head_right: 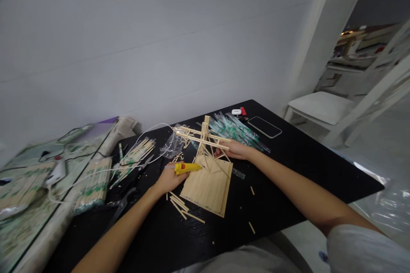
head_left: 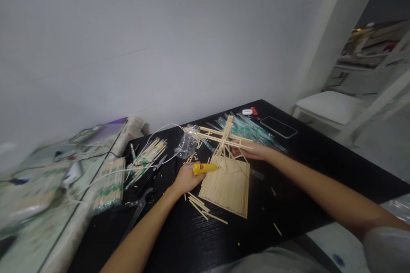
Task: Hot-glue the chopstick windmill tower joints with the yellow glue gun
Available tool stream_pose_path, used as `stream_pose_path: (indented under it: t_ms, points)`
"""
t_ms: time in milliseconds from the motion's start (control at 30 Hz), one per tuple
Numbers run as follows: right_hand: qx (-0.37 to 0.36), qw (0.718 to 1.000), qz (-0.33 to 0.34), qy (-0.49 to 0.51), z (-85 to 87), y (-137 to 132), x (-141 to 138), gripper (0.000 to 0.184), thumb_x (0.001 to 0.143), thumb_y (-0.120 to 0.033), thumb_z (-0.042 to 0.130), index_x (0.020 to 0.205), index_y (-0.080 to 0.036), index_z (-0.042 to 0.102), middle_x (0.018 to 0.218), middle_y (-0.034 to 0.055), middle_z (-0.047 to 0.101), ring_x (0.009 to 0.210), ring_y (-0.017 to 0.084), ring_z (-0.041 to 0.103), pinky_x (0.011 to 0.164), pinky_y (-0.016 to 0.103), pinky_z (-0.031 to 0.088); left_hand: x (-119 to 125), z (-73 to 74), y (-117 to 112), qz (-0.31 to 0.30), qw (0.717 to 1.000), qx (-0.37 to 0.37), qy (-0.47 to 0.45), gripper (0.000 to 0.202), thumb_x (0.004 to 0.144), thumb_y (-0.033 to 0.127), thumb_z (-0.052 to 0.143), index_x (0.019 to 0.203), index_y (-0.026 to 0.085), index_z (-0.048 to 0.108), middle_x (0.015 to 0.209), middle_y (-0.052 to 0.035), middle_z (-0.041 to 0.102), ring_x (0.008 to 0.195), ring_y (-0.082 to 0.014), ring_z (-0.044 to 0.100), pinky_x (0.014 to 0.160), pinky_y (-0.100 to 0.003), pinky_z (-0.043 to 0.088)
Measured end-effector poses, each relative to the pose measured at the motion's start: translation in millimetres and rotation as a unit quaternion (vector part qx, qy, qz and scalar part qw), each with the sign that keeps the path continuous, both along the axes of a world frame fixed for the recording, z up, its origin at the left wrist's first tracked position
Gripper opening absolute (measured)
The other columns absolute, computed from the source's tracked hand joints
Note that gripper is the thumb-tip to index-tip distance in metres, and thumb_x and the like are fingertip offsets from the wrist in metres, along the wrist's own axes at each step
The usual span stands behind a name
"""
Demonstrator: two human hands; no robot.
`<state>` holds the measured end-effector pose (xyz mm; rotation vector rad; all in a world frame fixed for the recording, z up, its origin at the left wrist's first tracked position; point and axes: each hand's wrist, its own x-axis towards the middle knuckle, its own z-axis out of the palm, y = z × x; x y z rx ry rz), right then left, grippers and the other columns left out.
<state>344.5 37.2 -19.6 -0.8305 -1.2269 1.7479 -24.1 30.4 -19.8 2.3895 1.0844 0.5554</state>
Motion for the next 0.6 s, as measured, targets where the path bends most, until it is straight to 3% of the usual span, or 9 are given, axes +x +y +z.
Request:
stream_pose_path:
  t_ms: [133,333,600]
  points:
    - [-0.001,1.0,0.0,0.008,-1.2,0.4,1.8,0.065,0.08,-0.069,0.118,0.087,-0.021,0.075,0.078,0.0,0.073,0.076,0.017,0.07,0.09,0.037,0.069,0.0,1.8,-0.9,-0.001,1.0,-0.003,0.006,0.02,0.1,0.024,0.077,0.084,0.023,0.065,0.084,-0.0007,0.074,0.081,-0.0195,0.071,0.083,-0.03,0.05]
    - [-0.015,1.0,-0.005,0.007,-4.3,1.0,4.6,0.049,0.088,-0.052,0.115,0.102,-0.019,0.082,0.088,0.0042,0.079,0.088,0.022,0.079,0.096,0.042,0.07,1.7,2.4,-2.2,0.01,1.0,-0.003,0.016,0.019,0.1,0.022,0.08,0.085,0.022,0.068,0.085,-0.0009,0.077,0.082,-0.0196,0.073,0.083,-0.031,0.05]
    - [-0.022,1.0,-0.016,0.008,-0.8,-0.6,3.0,0.039,0.089,-0.043,0.112,0.099,-0.021,0.082,0.084,0.0029,0.079,0.084,0.021,0.076,0.099,0.041,0.071,2.9,4.0,-3.8,0.009,1.0,-0.007,0.019,0.017,0.102,0.02,0.08,0.087,0.022,0.071,0.087,-0.0016,0.079,0.084,-0.0203,0.075,0.085,-0.031,0.05]
